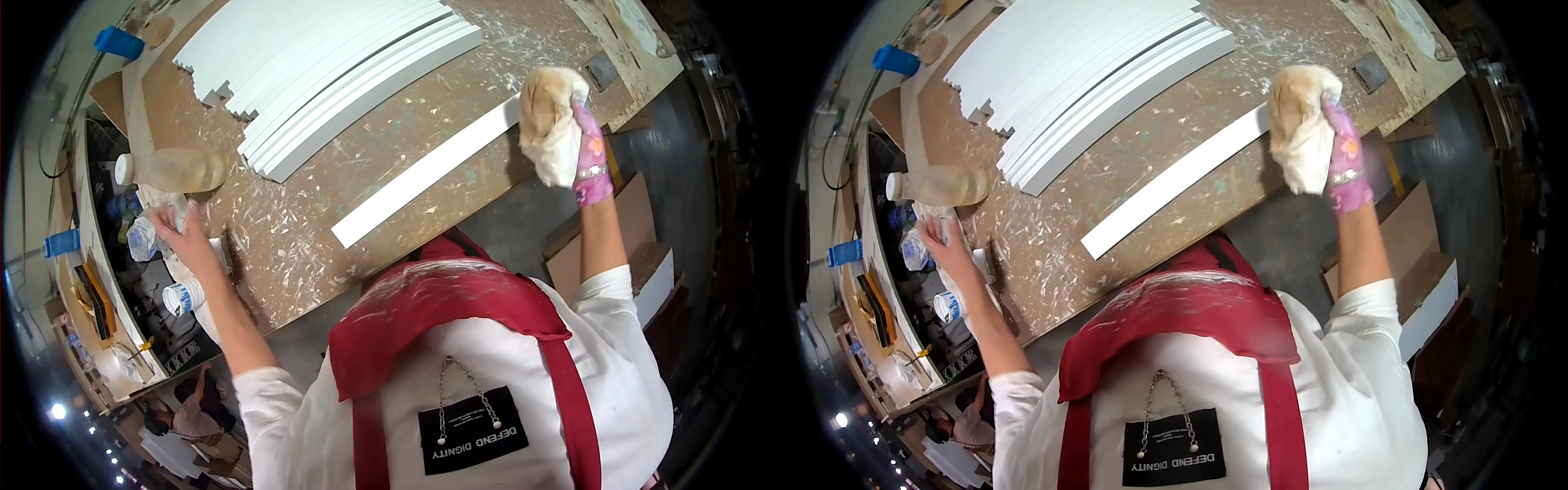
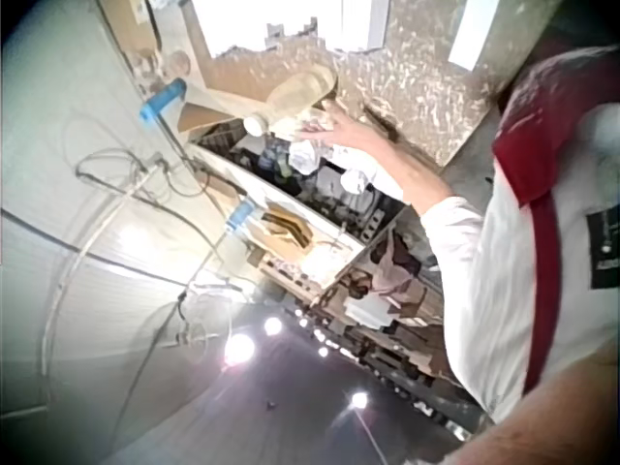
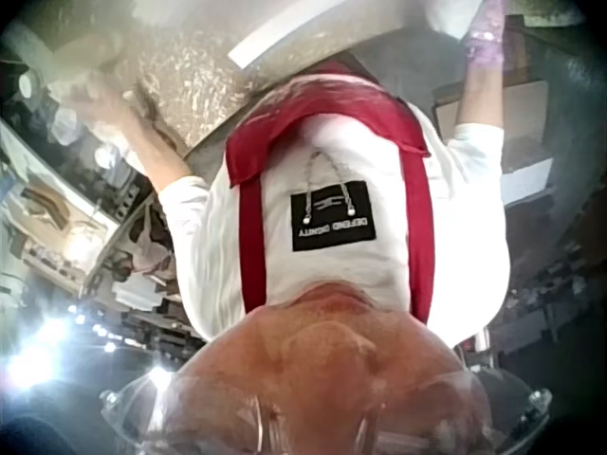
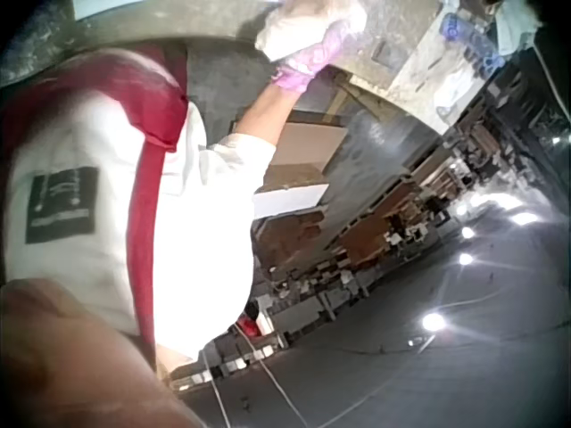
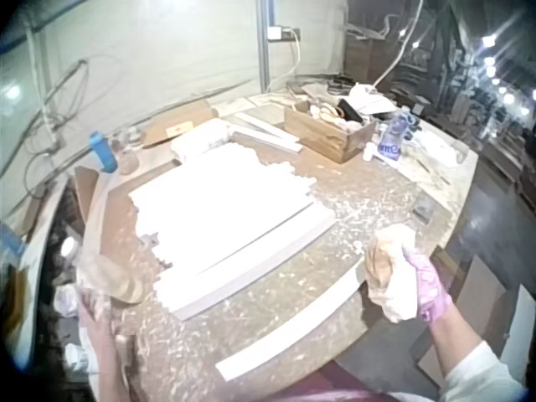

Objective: The person cleans multiple white wooden planks by applying a liquid from a bottle onto a cloth and wiping the surfaces and edges. The person then stacks the cleaned planks together on a workbench and uses a small sanding block on the top of the stack.

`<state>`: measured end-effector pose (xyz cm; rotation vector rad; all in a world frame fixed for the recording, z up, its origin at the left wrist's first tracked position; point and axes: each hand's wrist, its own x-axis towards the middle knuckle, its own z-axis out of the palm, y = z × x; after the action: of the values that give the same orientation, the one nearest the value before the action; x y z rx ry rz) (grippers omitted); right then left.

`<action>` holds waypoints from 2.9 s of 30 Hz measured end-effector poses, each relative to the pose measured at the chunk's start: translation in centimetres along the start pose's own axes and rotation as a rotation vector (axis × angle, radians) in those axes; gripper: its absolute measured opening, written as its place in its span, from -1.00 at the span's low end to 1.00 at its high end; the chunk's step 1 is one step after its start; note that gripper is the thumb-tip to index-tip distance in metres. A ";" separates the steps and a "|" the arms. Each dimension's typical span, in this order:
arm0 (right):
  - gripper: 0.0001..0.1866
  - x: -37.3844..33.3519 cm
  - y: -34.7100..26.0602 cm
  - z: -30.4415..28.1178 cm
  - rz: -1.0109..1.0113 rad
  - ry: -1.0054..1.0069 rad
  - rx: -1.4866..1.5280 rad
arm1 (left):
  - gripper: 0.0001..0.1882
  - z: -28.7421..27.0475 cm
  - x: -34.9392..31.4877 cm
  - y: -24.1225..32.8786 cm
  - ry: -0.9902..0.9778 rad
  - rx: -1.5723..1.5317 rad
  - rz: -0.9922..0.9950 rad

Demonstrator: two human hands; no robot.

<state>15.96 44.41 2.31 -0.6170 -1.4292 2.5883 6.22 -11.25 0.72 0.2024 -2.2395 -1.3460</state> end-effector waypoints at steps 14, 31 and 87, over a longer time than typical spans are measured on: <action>-0.58 -3.8 14.6 4.7 0.104 -0.219 -0.282 | -0.27 4.6 2.3 3.6 -0.292 0.310 0.528; -0.55 -5.8 13.3 9.4 0.505 -0.318 0.605 | -0.40 7.9 -4.1 14.6 -0.601 0.786 1.293; -0.81 2.2 8.2 6.3 -0.697 -0.104 -1.732 | -0.13 5.2 -16.4 2.6 -0.692 0.231 0.216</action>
<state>12.12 35.66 -2.25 0.0400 -2.8704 0.4291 18.03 0.29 -4.79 -0.4897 -2.8748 -1.1464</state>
